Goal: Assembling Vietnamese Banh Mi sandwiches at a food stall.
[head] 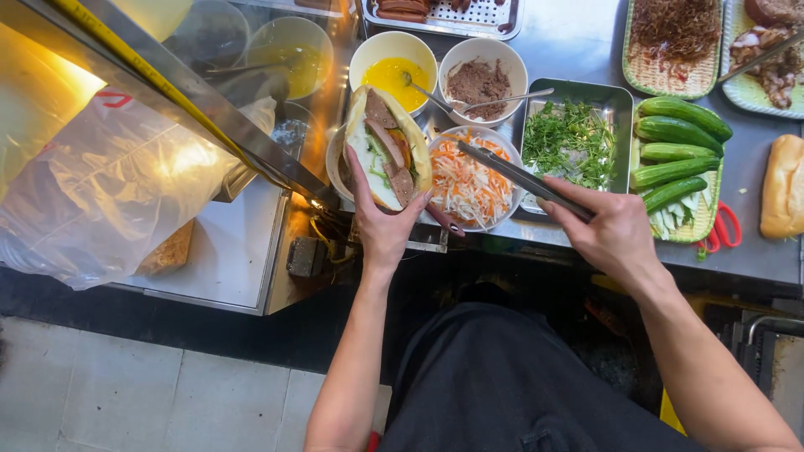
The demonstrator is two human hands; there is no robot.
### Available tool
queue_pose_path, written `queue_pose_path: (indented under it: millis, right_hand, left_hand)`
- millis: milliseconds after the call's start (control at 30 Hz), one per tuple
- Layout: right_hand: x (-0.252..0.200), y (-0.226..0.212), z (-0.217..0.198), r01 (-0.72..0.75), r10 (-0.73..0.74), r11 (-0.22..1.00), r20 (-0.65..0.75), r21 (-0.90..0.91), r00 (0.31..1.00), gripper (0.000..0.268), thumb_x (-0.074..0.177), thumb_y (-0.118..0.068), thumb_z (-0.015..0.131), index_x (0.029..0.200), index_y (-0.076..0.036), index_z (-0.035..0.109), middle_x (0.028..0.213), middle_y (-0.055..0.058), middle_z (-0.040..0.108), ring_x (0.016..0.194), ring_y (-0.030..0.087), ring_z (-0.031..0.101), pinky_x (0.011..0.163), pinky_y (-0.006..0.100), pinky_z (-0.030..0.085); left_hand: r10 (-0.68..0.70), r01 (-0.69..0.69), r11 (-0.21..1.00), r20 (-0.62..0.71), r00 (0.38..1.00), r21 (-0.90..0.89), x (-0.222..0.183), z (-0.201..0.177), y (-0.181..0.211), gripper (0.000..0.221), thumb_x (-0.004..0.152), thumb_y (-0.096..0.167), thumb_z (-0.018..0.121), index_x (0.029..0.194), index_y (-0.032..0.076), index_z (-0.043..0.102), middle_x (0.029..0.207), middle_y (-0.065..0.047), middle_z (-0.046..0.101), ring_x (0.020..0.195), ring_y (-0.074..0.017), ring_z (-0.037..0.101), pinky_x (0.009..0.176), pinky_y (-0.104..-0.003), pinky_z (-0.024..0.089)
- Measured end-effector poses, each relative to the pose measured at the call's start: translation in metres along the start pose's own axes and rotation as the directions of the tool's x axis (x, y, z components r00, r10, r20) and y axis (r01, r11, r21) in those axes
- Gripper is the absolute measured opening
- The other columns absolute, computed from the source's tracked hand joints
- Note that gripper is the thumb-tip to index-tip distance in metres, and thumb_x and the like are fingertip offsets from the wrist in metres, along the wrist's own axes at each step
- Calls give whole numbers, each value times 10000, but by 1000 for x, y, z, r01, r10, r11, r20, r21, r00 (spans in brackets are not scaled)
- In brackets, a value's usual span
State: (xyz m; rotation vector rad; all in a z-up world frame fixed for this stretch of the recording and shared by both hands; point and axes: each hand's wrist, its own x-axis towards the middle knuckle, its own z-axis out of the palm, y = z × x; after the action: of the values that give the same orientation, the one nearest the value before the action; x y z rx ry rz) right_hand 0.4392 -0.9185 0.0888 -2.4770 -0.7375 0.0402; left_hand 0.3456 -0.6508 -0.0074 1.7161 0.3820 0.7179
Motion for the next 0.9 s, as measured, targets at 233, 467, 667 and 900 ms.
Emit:
queue_pose_path:
  millis: [233, 467, 667, 900]
  right_hand:
    - [-9, -23, -34, -193, 191, 967, 28, 167, 981, 391, 940, -220, 782, 1316, -117, 744, 771, 80, 743, 642, 68, 563, 577, 257, 468]
    - [9, -60, -17, -16, 49, 964, -120, 266, 992, 392, 958, -191, 777, 1325, -69, 711, 977, 77, 774, 773, 57, 668, 674, 236, 547]
    - [21, -66, 10, -5, 16, 995, -107, 101, 994, 427, 878, -182, 807, 1283, -70, 733, 895, 149, 773, 642, 174, 709, 589, 309, 563]
    - [3, -62, 1, 84, -72, 991, -116, 108, 991, 394, 920, -178, 789, 1300, -102, 721, 1024, 136, 761, 761, 165, 743, 656, 293, 583]
  left_hand:
    - [37, -37, 999, 12, 999, 12, 7, 20, -6, 1235, 757, 85, 912, 1668, 54, 79, 1658, -260, 343, 1510, -349, 427, 1248, -421, 371]
    - [80, -81, 996, 19, 997, 38, 3, 45, 18, 1258, 735, 96, 932, 1660, 60, 80, 1678, -282, 284, 1543, -388, 361, 1265, -433, 327]
    - [38, -38, 999, 0, 999, 1, 0, 51, 29, 1261, 748, 102, 922, 1664, 37, 58, 1692, -287, 258, 1568, -396, 325, 1278, -432, 299]
    - [-3, 4, 1000, -44, 999, 21, 17, 43, 28, 1300, 731, 138, 951, 1652, 50, 39, 1684, -293, 230, 1554, -399, 306, 1268, -449, 285]
